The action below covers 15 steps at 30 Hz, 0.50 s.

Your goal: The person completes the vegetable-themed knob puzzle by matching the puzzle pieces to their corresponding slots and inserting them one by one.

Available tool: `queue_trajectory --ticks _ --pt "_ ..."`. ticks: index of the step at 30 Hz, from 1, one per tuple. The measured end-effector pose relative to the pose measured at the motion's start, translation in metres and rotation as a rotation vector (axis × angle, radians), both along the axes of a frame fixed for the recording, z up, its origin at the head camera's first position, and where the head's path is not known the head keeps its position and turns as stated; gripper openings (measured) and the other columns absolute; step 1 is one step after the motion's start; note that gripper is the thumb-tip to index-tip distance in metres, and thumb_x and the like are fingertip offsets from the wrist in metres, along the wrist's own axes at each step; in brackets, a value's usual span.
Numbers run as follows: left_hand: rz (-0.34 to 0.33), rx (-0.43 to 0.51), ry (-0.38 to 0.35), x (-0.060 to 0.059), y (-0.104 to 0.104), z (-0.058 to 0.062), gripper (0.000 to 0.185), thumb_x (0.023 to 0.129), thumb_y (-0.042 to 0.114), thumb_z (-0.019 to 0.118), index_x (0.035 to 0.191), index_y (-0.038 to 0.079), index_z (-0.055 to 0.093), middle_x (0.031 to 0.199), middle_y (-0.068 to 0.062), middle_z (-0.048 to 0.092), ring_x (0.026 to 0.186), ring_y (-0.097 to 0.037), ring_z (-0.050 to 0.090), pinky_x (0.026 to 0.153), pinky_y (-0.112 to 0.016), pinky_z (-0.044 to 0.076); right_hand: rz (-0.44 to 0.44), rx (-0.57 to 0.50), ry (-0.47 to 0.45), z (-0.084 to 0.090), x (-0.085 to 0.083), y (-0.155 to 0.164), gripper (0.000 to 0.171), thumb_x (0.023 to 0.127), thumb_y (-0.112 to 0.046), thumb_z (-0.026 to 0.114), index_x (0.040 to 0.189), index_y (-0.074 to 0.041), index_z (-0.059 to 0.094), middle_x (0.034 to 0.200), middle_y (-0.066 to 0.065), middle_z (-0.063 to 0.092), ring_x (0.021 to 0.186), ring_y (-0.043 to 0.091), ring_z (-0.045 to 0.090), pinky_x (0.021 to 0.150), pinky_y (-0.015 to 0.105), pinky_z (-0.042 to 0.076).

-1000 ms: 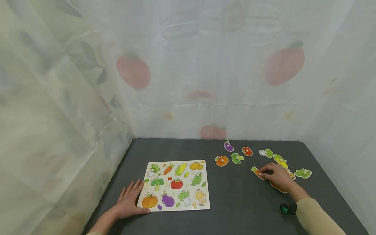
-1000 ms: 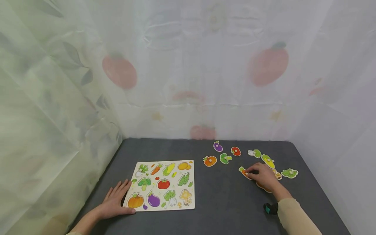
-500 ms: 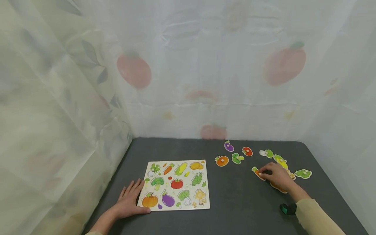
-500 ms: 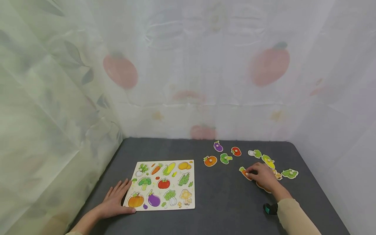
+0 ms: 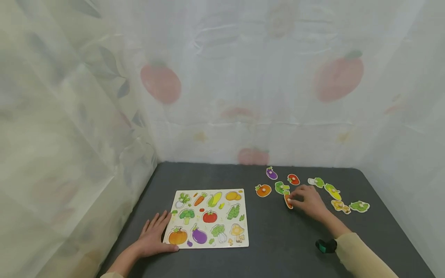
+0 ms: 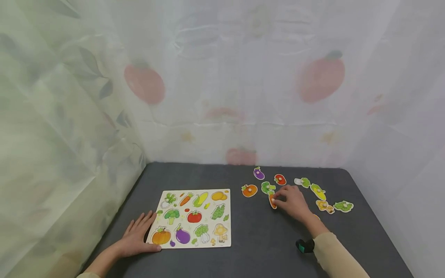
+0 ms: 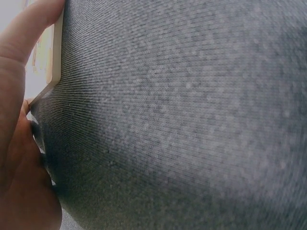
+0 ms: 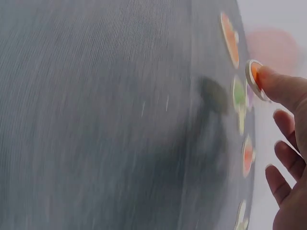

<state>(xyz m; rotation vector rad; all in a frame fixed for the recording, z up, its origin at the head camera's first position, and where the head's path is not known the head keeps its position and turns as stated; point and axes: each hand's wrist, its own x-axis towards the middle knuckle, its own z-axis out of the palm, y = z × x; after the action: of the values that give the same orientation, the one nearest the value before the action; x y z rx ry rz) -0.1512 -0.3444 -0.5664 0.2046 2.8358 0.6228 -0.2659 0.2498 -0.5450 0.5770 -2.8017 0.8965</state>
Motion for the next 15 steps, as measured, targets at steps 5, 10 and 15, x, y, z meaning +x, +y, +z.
queue_trajectory --ticks 5,10,15 --pt "0.0 -0.005 0.001 0.0 -0.001 -0.002 0.129 0.07 0.073 0.08 0.163 0.005 0.023 0.167 -0.024 0.019 0.151 -0.051 0.007 0.113 -0.075 0.002 0.028 -0.026 0.034 0.001 -0.006 -0.036 0.006 0.087 -0.026 0.084 0.089 -0.027 0.078 0.104 0.0 0.063 0.106 0.031 0.052 0.091 0.056 0.04" --pt "-0.001 -0.017 0.012 -0.001 -0.002 -0.003 0.129 0.07 0.075 0.079 0.163 0.005 0.023 0.167 -0.023 0.019 0.152 -0.051 0.008 0.113 -0.075 0.003 0.047 -0.041 0.058 0.003 -0.013 -0.075 0.008 0.086 -0.027 0.085 0.085 -0.028 0.077 0.104 0.0 0.061 0.105 0.03 0.053 0.092 0.055 0.041" --pt "-0.001 -0.012 0.032 0.001 -0.001 -0.002 0.129 0.069 0.075 0.079 0.163 0.004 0.024 0.166 -0.024 0.02 0.151 -0.051 0.01 0.113 -0.075 0.004 0.051 -0.066 0.036 0.008 -0.017 -0.115 0.008 0.086 -0.031 0.085 0.085 -0.029 0.077 0.105 -0.002 0.061 0.107 0.028 0.05 0.092 0.052 0.041"
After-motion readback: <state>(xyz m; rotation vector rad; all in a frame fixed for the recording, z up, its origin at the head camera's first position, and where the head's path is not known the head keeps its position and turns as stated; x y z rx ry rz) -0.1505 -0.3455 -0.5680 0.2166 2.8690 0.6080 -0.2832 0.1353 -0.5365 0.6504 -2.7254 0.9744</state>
